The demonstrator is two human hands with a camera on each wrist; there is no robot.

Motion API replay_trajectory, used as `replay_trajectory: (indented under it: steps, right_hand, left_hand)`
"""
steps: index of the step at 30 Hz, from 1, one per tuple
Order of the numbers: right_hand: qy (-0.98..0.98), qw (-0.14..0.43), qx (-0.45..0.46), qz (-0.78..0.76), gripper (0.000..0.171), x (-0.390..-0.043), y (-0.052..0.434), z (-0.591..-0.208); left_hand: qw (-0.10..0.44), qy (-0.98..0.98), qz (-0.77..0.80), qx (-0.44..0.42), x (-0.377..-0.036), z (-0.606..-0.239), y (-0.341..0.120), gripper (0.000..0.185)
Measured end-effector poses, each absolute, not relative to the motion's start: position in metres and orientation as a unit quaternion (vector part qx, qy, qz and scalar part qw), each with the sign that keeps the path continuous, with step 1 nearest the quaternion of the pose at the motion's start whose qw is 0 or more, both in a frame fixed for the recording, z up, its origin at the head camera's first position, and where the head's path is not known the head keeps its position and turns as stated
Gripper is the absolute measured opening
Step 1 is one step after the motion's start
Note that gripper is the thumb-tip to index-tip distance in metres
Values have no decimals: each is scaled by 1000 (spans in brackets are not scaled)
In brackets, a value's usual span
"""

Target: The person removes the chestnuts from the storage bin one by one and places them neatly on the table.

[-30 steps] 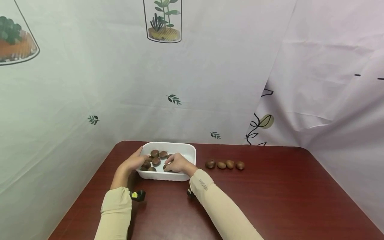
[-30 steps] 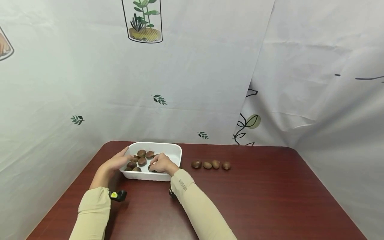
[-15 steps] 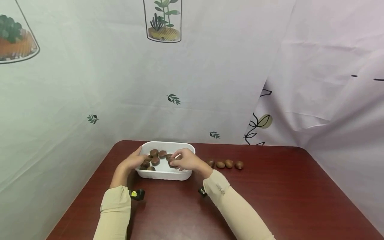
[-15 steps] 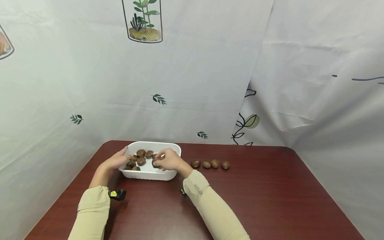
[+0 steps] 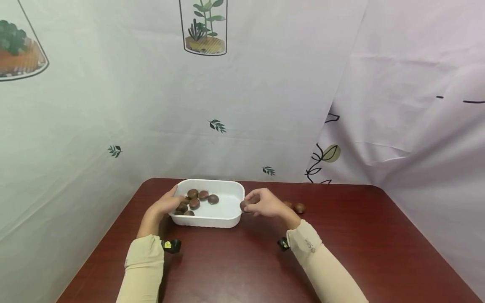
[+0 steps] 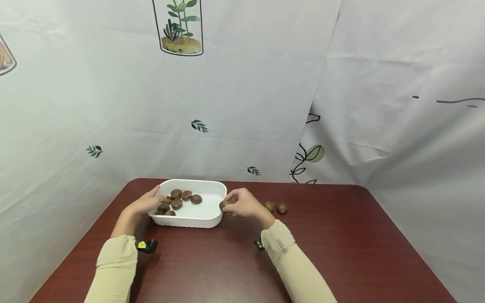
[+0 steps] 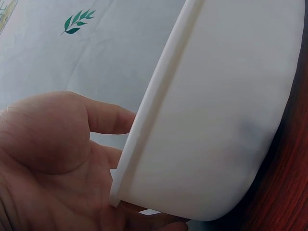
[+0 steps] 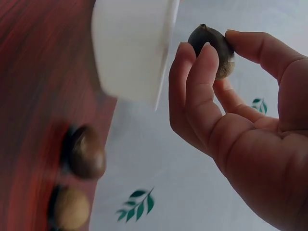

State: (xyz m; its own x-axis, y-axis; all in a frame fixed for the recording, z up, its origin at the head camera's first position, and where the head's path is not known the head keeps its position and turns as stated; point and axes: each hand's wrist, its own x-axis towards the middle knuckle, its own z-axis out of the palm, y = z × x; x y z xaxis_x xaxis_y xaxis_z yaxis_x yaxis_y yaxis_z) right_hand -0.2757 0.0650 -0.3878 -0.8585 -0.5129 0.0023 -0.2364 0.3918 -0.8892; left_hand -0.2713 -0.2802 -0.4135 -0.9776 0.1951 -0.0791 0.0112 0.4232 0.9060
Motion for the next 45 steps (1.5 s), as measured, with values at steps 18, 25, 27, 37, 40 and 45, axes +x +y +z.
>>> replay_trajectory:
  steps: [18,25,27,37,40,45]
  right_hand:
    - [873,126,-185,-433,20,-278,106,-421]
    - [876,122,-183,-429,18,-279,106,-427]
    - [876,118,-189,-428,18,-280,107,-428]
    - [887,92,-159,-424,16,-279,110,-426]
    - [893,84,-152,-414,16,-280,112,-426]
    - [901,66,-144,-403,16,-279,113,-424]
  left_hand:
    - [117,793,590,96,-288,-435,-292,63]
    - [94,819,558,95,-273,-417,-282,59]
    - [95,823,555,80,-277,-420,-283,58]
    - [95,800,587,82,-268,-411,-276,57]
    - [90,805,581,84,-270,-412,-276,52]
    - [99,801,583,96,-272,-412,-276,49]
